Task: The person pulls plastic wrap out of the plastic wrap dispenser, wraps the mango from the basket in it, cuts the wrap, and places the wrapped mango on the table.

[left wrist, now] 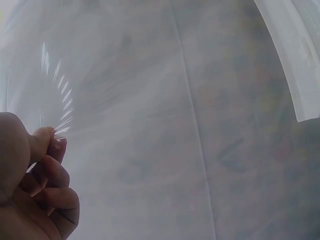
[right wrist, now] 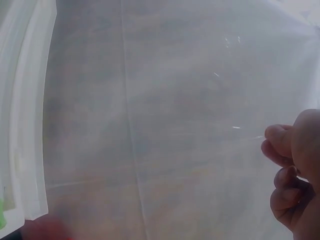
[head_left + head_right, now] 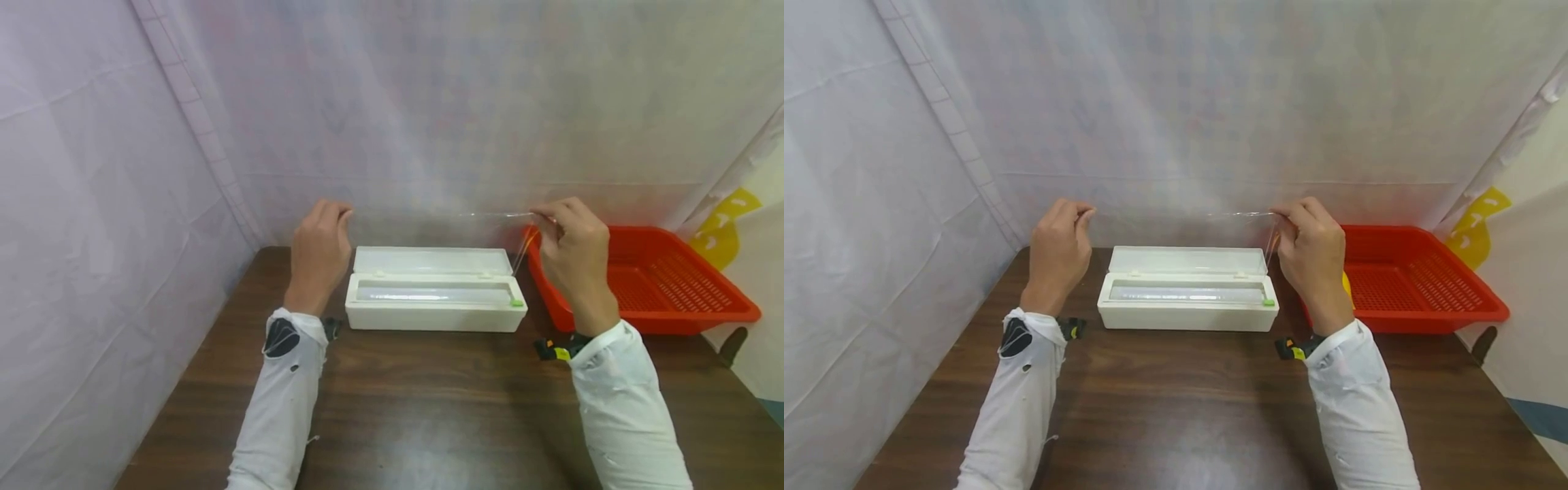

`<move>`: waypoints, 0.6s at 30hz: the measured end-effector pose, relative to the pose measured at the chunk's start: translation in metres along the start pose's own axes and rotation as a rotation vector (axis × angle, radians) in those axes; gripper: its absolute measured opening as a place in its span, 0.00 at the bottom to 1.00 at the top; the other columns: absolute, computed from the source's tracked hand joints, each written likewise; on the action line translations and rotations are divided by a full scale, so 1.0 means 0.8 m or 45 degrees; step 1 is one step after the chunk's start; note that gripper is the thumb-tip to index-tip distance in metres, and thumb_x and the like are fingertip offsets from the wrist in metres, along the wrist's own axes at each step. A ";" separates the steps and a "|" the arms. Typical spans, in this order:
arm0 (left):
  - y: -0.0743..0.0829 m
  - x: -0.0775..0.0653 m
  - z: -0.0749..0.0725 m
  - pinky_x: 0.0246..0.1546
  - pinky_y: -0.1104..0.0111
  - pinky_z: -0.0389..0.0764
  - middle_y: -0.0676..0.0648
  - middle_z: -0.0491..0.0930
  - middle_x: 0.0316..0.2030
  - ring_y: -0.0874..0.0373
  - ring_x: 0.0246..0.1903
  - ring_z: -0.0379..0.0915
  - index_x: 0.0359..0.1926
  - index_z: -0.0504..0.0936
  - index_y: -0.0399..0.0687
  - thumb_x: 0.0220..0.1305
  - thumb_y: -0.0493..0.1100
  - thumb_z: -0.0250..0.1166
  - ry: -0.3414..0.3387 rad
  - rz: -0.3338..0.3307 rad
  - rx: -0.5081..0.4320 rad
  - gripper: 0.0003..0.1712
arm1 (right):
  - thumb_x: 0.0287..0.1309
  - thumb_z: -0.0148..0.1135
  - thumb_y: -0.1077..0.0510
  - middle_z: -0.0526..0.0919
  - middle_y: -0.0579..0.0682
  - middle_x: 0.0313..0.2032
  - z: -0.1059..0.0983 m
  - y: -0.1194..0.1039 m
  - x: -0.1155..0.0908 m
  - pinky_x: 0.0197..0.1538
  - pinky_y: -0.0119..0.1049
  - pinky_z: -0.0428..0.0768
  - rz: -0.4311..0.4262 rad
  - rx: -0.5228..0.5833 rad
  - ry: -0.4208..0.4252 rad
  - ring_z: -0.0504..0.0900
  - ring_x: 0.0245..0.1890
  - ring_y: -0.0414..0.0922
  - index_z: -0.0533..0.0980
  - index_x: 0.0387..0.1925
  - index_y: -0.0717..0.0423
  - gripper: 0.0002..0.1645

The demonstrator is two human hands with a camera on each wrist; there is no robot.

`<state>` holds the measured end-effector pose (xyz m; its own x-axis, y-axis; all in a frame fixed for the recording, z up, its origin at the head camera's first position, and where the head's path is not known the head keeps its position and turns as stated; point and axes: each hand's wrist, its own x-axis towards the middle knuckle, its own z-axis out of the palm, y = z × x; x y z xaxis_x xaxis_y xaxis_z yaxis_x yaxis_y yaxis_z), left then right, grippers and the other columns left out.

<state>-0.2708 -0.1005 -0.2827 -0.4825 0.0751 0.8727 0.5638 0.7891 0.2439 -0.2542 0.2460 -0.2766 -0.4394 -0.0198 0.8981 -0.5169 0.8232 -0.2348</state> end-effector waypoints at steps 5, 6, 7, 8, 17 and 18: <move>0.003 0.002 -0.004 0.29 0.51 0.84 0.35 0.82 0.32 0.44 0.29 0.77 0.38 0.82 0.31 0.69 0.35 0.60 0.018 -0.003 0.004 0.09 | 0.61 0.64 0.65 0.84 0.65 0.32 -0.001 -0.002 0.003 0.30 0.49 0.78 -0.022 0.009 0.036 0.76 0.27 0.54 0.86 0.38 0.67 0.09; 0.003 0.002 -0.004 0.29 0.51 0.84 0.35 0.82 0.32 0.44 0.29 0.77 0.38 0.82 0.31 0.69 0.35 0.60 0.025 -0.001 0.005 0.09 | 0.61 0.64 0.65 0.84 0.65 0.32 0.000 -0.002 0.004 0.30 0.50 0.78 -0.025 0.010 0.048 0.76 0.27 0.54 0.86 0.38 0.67 0.09; 0.004 0.003 -0.005 0.28 0.51 0.84 0.35 0.82 0.32 0.44 0.29 0.77 0.38 0.82 0.31 0.69 0.35 0.60 0.033 0.001 0.007 0.09 | 0.61 0.64 0.65 0.84 0.65 0.31 0.000 -0.002 0.005 0.30 0.50 0.78 -0.028 0.014 0.062 0.76 0.27 0.55 0.86 0.38 0.68 0.09; 0.004 0.004 -0.005 0.28 0.51 0.84 0.35 0.82 0.31 0.44 0.29 0.77 0.38 0.82 0.31 0.69 0.36 0.60 0.041 0.005 0.006 0.09 | 0.61 0.64 0.65 0.84 0.65 0.31 0.000 -0.002 0.005 0.30 0.50 0.78 -0.030 0.018 0.075 0.77 0.27 0.55 0.86 0.38 0.68 0.09; 0.005 0.008 -0.006 0.27 0.51 0.83 0.35 0.81 0.31 0.44 0.28 0.77 0.37 0.82 0.30 0.69 0.36 0.60 0.089 0.016 -0.003 0.10 | 0.62 0.63 0.64 0.85 0.66 0.32 -0.002 -0.003 0.011 0.31 0.52 0.80 -0.062 0.024 0.119 0.79 0.29 0.56 0.86 0.38 0.68 0.10; 0.005 0.009 -0.006 0.27 0.51 0.83 0.35 0.81 0.31 0.44 0.28 0.77 0.37 0.82 0.30 0.69 0.36 0.60 0.092 0.016 -0.003 0.10 | 0.62 0.62 0.64 0.85 0.66 0.32 -0.003 -0.002 0.012 0.31 0.52 0.80 -0.074 0.017 0.116 0.79 0.29 0.56 0.86 0.38 0.68 0.10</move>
<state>-0.2683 -0.0997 -0.2734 -0.4257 0.0409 0.9039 0.5714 0.7867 0.2335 -0.2556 0.2456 -0.2669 -0.3400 -0.0155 0.9403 -0.5496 0.8146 -0.1853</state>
